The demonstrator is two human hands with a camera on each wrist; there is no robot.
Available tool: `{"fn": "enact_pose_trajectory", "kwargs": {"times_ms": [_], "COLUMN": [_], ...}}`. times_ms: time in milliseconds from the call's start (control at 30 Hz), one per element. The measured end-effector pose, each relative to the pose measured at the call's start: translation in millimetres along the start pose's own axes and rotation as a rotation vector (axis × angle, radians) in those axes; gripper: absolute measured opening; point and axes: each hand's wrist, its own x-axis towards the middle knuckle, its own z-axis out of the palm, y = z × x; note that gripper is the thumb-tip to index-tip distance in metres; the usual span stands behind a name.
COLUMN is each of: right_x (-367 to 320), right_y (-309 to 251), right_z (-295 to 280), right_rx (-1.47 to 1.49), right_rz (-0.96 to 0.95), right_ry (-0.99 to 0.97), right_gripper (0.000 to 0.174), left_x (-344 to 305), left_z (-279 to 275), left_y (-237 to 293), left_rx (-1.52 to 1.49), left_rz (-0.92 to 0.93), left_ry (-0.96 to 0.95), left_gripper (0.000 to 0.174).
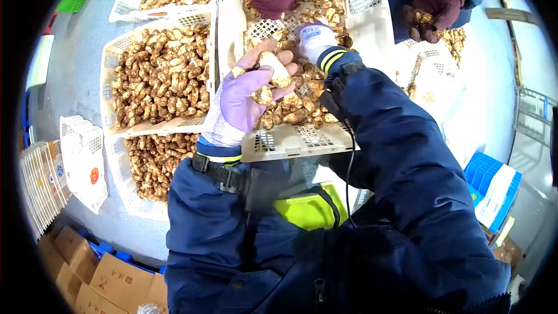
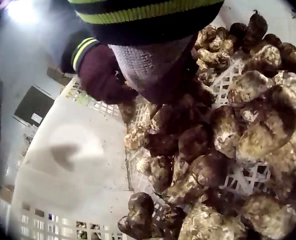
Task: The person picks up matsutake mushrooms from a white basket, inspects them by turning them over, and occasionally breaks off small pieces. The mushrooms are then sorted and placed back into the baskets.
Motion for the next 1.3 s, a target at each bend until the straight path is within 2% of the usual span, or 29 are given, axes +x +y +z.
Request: {"fn": "enact_pose_trajectory", "kwargs": {"times_ms": [33, 133, 200, 267, 300, 367, 467, 533, 567, 600, 667, 700, 733, 800, 833, 900, 967, 1000, 1033, 1067, 1133, 1167, 1200, 1267, 1300], "right_x": [7.4, -22.0, -64.5, -93.7, -123.6, -152.6, -179.0, -194.3, -196.3, -202.8, -214.0, -229.4, -226.5, -228.4, -225.3, -215.0, -238.2, -245.5, -242.0, -237.5, -240.3, -238.6, -238.6, -237.7, -240.5], "right_y": [7.1, 41.0, 45.1, 51.1, 44.0, 43.6, 43.6, 41.2, 52.2, 55.8, 60.9, 57.9, 64.1, 68.6, 77.0, 74.4, 67.1, 63.9, 63.9, 65.3, 73.5, 77.1, 81.9, 96.9, 101.1], "right_z": [4.2, -1.2, -21.6, -32.3, -55.9, -64.2, -65.3, -58.9, -50.8, -47.9, -47.7, -54.8, -43.0, -40.2, -40.5, -16.1, -43.8, -52.0, -44.8, -38.0, -34.7, -30.7, -27.7, -14.4, -14.2], "right_rx": [0.113, 0.808, 1.532, 1.648, 1.727, 1.907, 1.938, 2.21, 2.108, 2.163, 2.273, 2.364, 2.408, 2.43, 2.506, 2.186, 1.977, 1.605, 1.544, 1.481, 1.659, 1.741, 1.775, 1.657, 1.646], "right_rz": [0.029, -0.168, -0.168, -0.384, -0.364, -0.428, -0.461, -0.493, -0.521, -0.546, -0.595, -0.455, -0.503, -0.444, -0.784, -0.595, -0.246, -0.083, -0.055, -0.029, -0.042, 0.038, 0.066, -0.068, -0.037], "right_ry": [-0.029, 0.226, -0.004, -0.037, -0.078, -0.106, 0.049, 0.011, 0.071, 0.067, 0.057, 0.064, 0.063, 0.1, -0.113, 0.315, 0.223, 0.229, 0.259, 0.289, 0.25, 0.246, 0.286, 0.361, 0.399], "right_gripper": [0.03, 0.04, 0.042, 0.042, 0.046, 0.048, 0.049, 0.048, 0.048, 0.049, 0.051, 0.054, 0.055, 0.055, 0.052, 0.049, 0.039, 0.042, 0.04, 0.038, 0.033, 0.036, 0.03, 0.043, 0.042], "left_x": [0.8, 0.8, -3.9, -7.8, -7.7, -8.0, -5.8, -10.2, -13.9, -17.9, -11.6, -11.3, -10.7, -7.6, -5.8, -2.5, 1.5, 3.9, 7.6, 8.3, 5.4, 6.4, 5.0, 14.3, 17.6], "left_z": [-4.8, -3.0, 4.1, 12.8, 15.5, 19.9, 30.1, 50.5, 63.1, 78.8, 76.7, 85.3, 92.8, 100.3, 103.4, 111.7, 111.0, 109.6, 106.9, 105.5, 100.0, 95.4, 108.8, 95.2, 83.9], "left_y": [0.4, 3.2, 6.5, 7.2, 6.2, 1.1, -9.1, -19.9, -25.7, -27.9, -38.1, -40.0, -43.1, -55.0, -58.5, -62.3, -69.8, -75.1, -81.2, -83.8, -88.6, -89.1, -82.8, -68.2, -60.7], "left_rx": [-0.088, -0.052, -0.003, 0.069, 0.088, 0.11, 0.155, 0.239, 0.252, 0.265, 0.262, 0.278, 0.294, 0.308, 0.332, 0.429, 0.431, 0.431, 0.474, 0.522, 0.614, 0.746, 0.442, 0.418, 0.45], "left_rz": [0.001, 0.025, 0.019, 0.013, 0.009, 0.011, -0.044, -0.031, -0.042, -0.051, -0.037, -0.057, -0.076, -0.024, -0.023, -0.042, -0.085, -0.108, -0.121, -0.078, 0.007, 0.113, -0.088, -0.017, 0.039], "left_ry": [-0.053, -0.059, -0.038, -0.026, -0.046, -0.111, -0.199, -0.162, -0.11, -0.058, -0.077, -0.054, -0.03, 0.018, 0.029, 0.021, -0.064, -0.107, -0.062, -0.12, -0.231, -0.256, -0.019, -0.02, 0.014], "left_gripper": [0.054, 0.053, 0.051, 0.049, 0.049, 0.05, 0.051, 0.048, 0.046, 0.045, 0.04, 0.038, 0.036, 0.032, 0.031, 0.03, 0.031, 0.031, 0.032, 0.032, 0.032, 0.036, 0.04, 0.04, 0.042]}}
